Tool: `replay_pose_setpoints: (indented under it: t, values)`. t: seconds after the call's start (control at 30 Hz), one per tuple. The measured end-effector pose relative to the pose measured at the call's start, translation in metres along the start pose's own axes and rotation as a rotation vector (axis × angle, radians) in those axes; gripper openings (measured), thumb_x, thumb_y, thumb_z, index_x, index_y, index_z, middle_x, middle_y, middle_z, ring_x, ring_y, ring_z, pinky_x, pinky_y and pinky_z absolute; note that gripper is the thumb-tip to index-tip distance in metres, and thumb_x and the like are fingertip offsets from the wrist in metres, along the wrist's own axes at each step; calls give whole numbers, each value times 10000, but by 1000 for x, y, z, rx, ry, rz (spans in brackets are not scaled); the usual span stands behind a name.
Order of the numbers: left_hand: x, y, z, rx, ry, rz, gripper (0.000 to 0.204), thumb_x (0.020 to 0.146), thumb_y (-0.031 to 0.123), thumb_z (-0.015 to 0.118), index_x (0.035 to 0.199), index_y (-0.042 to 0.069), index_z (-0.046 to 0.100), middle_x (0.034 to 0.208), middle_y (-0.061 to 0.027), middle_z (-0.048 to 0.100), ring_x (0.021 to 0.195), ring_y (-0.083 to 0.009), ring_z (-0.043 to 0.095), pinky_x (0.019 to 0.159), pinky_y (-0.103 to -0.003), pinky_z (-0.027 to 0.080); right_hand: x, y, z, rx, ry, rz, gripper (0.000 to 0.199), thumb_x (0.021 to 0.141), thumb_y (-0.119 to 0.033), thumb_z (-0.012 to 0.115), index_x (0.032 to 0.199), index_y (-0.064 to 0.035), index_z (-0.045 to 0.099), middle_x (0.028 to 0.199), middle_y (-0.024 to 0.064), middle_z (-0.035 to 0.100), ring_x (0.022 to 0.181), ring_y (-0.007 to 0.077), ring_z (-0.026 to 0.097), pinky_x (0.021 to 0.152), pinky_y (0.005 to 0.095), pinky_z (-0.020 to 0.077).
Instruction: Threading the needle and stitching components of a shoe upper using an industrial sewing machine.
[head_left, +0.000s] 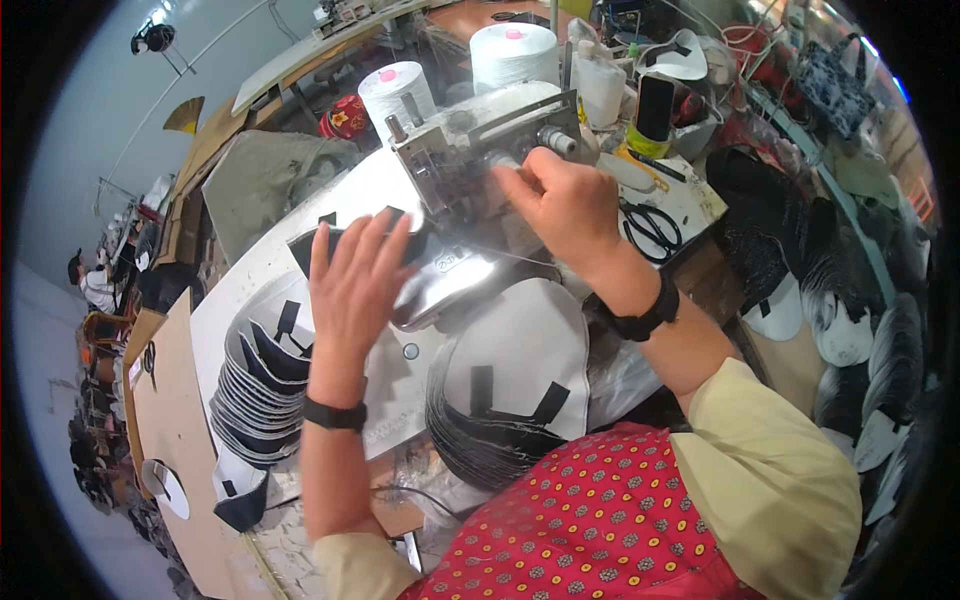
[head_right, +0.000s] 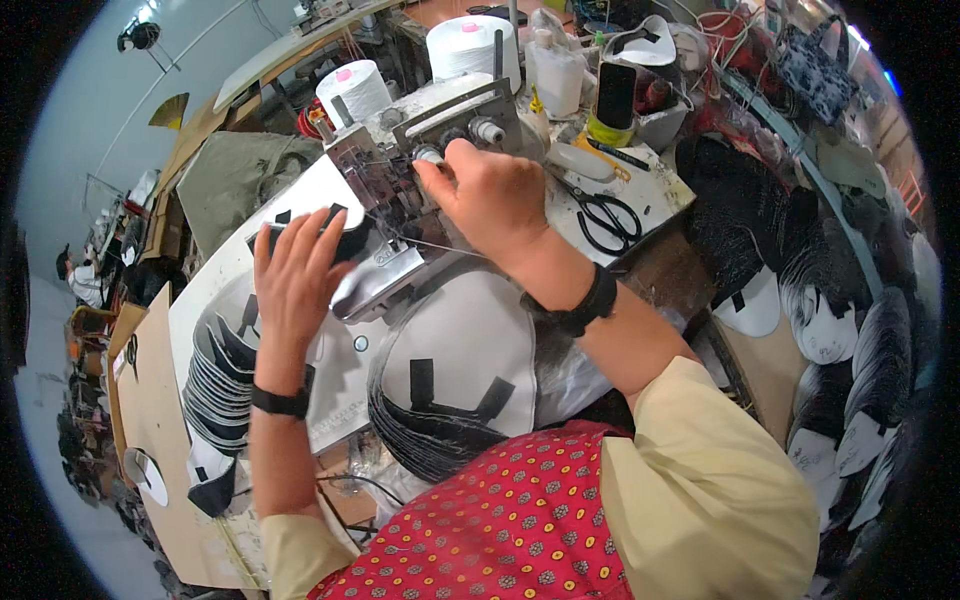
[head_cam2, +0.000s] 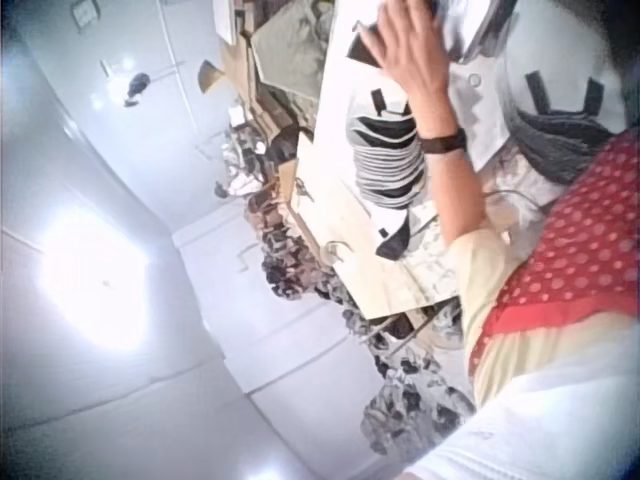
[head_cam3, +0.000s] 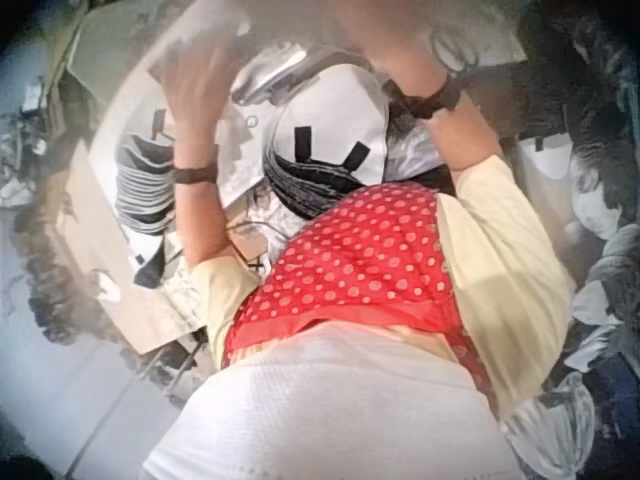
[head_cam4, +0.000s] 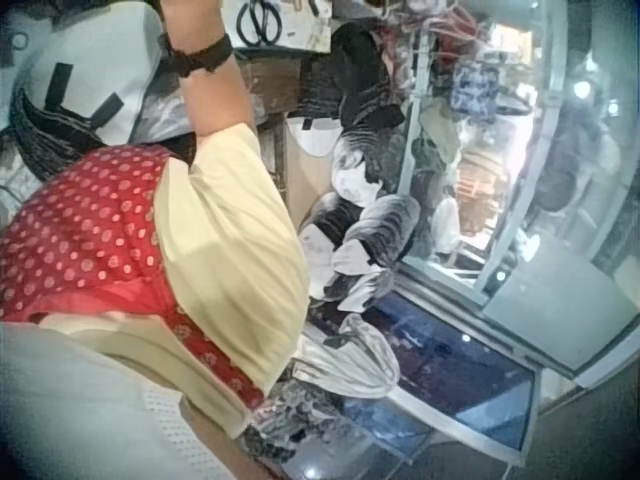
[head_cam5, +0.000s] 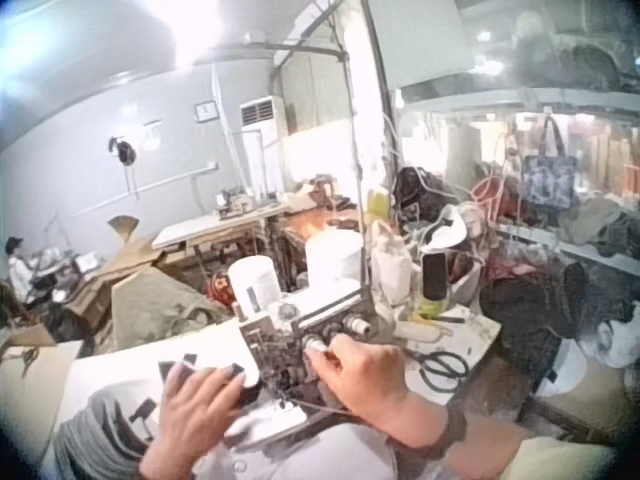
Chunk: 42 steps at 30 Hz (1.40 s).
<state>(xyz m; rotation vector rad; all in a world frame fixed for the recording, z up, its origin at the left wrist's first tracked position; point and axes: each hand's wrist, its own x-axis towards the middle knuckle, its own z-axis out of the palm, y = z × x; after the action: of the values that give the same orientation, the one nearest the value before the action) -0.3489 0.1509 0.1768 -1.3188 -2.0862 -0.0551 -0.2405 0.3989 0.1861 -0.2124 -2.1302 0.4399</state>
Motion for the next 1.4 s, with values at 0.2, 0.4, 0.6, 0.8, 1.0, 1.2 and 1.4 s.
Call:
replay_pose_setpoints:
  t: [0.2, 0.4, 0.6, 0.8, 1.0, 1.2, 1.4]
  values:
    - [-25, -36, -21, 237, -320, -39, 315, 797, 83, 587, 1102, 153, 624, 821, -36, 590, 698, -214, 635, 660, -336, 465, 0, -5, -1, -24, -35, -112, 185, 826, -159, 670, 897, -97, 511, 740, 91, 645, 651, 332, 642, 529, 422, 495]
    - [-106, -33, -19, 338, -758, -230, 140, 835, 83, 553, 958, 124, 607, 820, -59, 601, 623, -273, 652, 553, -395, 483, -7, -12, -24, 155, -77, -94, 383, 770, -133, 753, 1108, -125, 573, 694, 60, 607, 577, 269, 615, 519, 372, 482]
    - [-94, 22, -35, 186, -395, -301, 228, 849, 291, 668, 849, 73, 602, 796, -88, 589, 799, -236, 601, 680, -384, 460, -70, -28, 1, 466, -449, -504, 377, 686, -178, 802, 1016, -92, 639, 904, 68, 642, 829, 257, 610, 727, 371, 500]
    - [-101, 78, -29, -1012, -422, -678, 301, 955, 112, 557, 1250, 51, 562, 1065, -90, 632, 948, -165, 606, 775, -301, 484, -97, -22, 23, 435, -786, -445, 297, 715, -144, 749, 966, -76, 604, 1026, 97, 589, 992, 303, 560, 859, 401, 462]
    - [-145, 102, -49, -1278, -504, -688, 729, 877, 166, 670, 1480, 16, 289, 1354, -204, 489, 1247, -257, 492, 1049, -352, 375, -67, 3, -60, 414, -830, -503, 170, 767, -72, 648, 924, -69, 582, 1015, 104, 610, 935, 324, 598, 829, 410, 468]
    - [-124, 103, -44, -1353, -390, -850, 655, 863, 138, 637, 1435, -21, 360, 1378, -197, 500, 1298, -264, 460, 1097, -350, 327, -35, 4, -87, 1027, -519, 222, 78, 925, -18, 579, 991, -59, 573, 925, 60, 646, 844, 125, 636, 710, 273, 531]
    - [-99, 60, -50, -817, -259, -485, 283, 889, 162, 653, 1108, -15, 625, 990, -127, 690, 910, -224, 647, 826, -335, 490, -51, -7, -15, 1559, -794, 1166, 278, 946, -59, 571, 1214, 16, 587, 1017, 88, 680, 857, 122, 666, 735, 240, 555]
